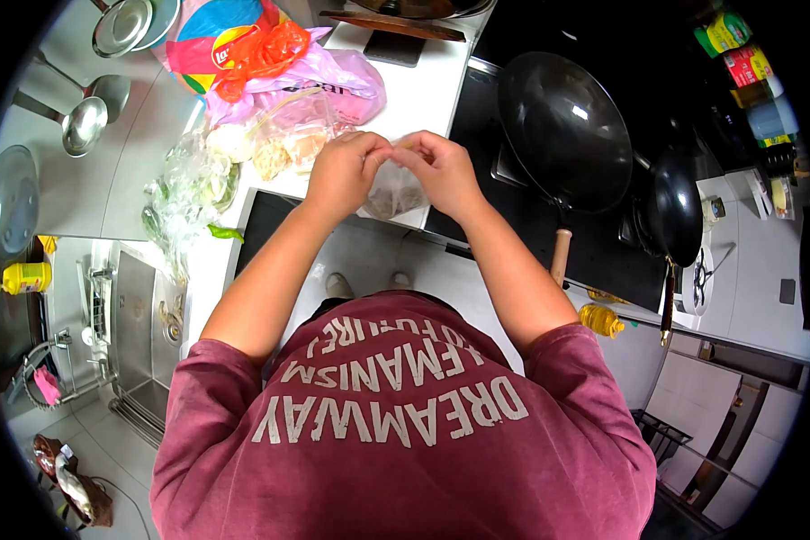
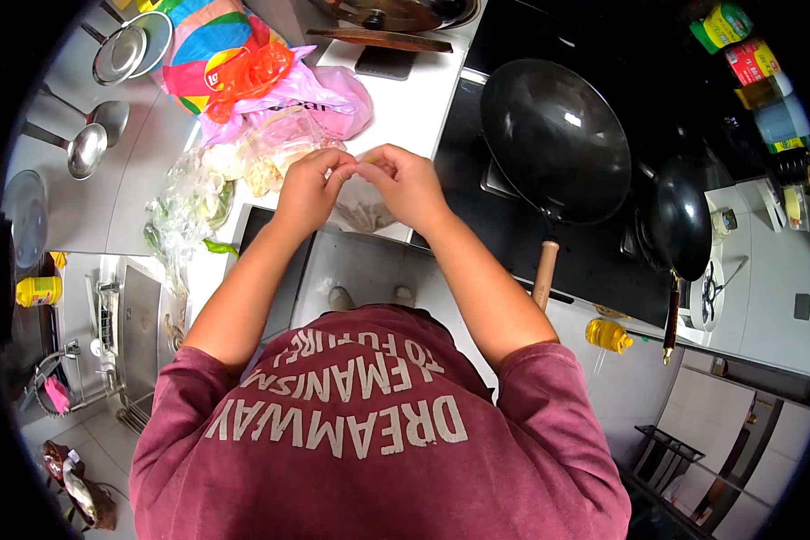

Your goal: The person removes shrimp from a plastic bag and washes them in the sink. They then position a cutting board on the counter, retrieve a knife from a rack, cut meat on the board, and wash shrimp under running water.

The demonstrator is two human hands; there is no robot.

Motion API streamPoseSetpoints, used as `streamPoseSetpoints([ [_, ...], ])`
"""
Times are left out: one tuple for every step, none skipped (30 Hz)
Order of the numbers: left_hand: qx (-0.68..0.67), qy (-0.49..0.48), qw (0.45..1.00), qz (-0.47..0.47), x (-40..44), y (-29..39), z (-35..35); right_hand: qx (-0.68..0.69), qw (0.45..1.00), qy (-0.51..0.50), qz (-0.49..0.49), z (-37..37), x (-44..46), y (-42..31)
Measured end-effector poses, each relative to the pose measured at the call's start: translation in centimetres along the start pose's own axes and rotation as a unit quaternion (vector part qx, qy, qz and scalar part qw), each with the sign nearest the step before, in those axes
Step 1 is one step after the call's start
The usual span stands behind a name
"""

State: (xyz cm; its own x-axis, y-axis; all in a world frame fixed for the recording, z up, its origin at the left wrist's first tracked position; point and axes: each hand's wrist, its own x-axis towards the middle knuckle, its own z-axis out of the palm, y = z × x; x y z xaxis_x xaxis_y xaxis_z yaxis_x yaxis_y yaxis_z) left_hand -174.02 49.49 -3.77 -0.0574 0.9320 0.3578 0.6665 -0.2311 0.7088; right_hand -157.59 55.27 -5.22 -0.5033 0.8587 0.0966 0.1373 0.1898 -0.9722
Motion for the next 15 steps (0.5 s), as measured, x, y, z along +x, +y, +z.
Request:
streamPoseSetpoints([
  [0.002,-0.013,1.0,-0.012,-0.3,0.1,0.0,-0.031,1.0,-0.005,-0.001,-0.2,-0.1,0.1],
  [0.004,-0.025,0.999,-0.024,-0.5,0.1,0.0,-0.03,1.0,0.007,0.003,-0.3,-0.3,0.2],
  [0.023,-0.034,0.999,-0.016,-0.7,-0.2,-0.2,-0.028,0.999,0.017,0.008,-0.4,-0.5,0.3],
  [0.042,-0.042,0.998,-0.009,-0.9,-0.5,-0.4,-0.026,0.999,0.028,0.013,-0.4,-0.7,0.4],
  [0.062,-0.05,0.997,-0.001,-1.1,-0.8,-0.5,-0.044,0.999,0.027,0.004,-0.3,-0.9,0.4],
  [0.08,-0.044,0.996,0.009,-1.3,-1.1,-0.4,-0.061,0.998,0.027,-0.005,-0.2,-1.1,0.5],
  [0.097,-0.039,0.994,0.018,-1.5,-1.4,-0.2,-0.078,0.996,0.028,-0.013,-0.1,-1.3,0.6],
  [0.113,-0.033,0.993,0.028,-1.7,-1.4,-0.1,-0.072,0.996,0.035,-0.027,0.1,-1.3,0.9],
  [0.112,-0.034,0.993,0.027,-1.7,-1.5,0.0,-0.083,0.995,0.036,-0.031,0.1,-1.3,1.1],
  [0.111,-0.036,0.993,0.026,-1.8,-1.4,0.0,-0.094,0.994,0.036,-0.035,0.1,-1.4,1.2],
  [0.109,-0.037,0.993,0.024,-1.9,-1.4,0.0,-0.105,0.993,0.037,-0.04,0.0,-1.4,1.2],
  [0.117,-0.033,0.992,0.031,-2.0,-1.6,-0.1,-0.107,0.993,0.036,-0.026,-0.2,-1.5,1.1],
  [0.125,-0.029,0.991,0.037,-2.2,-1.9,-0.4,-0.11,0.993,0.035,-0.012,-0.3,-1.6,0.9],
  [0.132,-0.025,0.99,0.044,-2.4,-2.2,-0.6,-0.112,0.993,0.034,0.002,-0.4,-1.7,0.7],
  [0.149,-0.028,0.988,0.039,-2.6,-2.5,-0.6,-0.116,0.993,0.033,-0.013,-0.4,-1.8,0.9],
])
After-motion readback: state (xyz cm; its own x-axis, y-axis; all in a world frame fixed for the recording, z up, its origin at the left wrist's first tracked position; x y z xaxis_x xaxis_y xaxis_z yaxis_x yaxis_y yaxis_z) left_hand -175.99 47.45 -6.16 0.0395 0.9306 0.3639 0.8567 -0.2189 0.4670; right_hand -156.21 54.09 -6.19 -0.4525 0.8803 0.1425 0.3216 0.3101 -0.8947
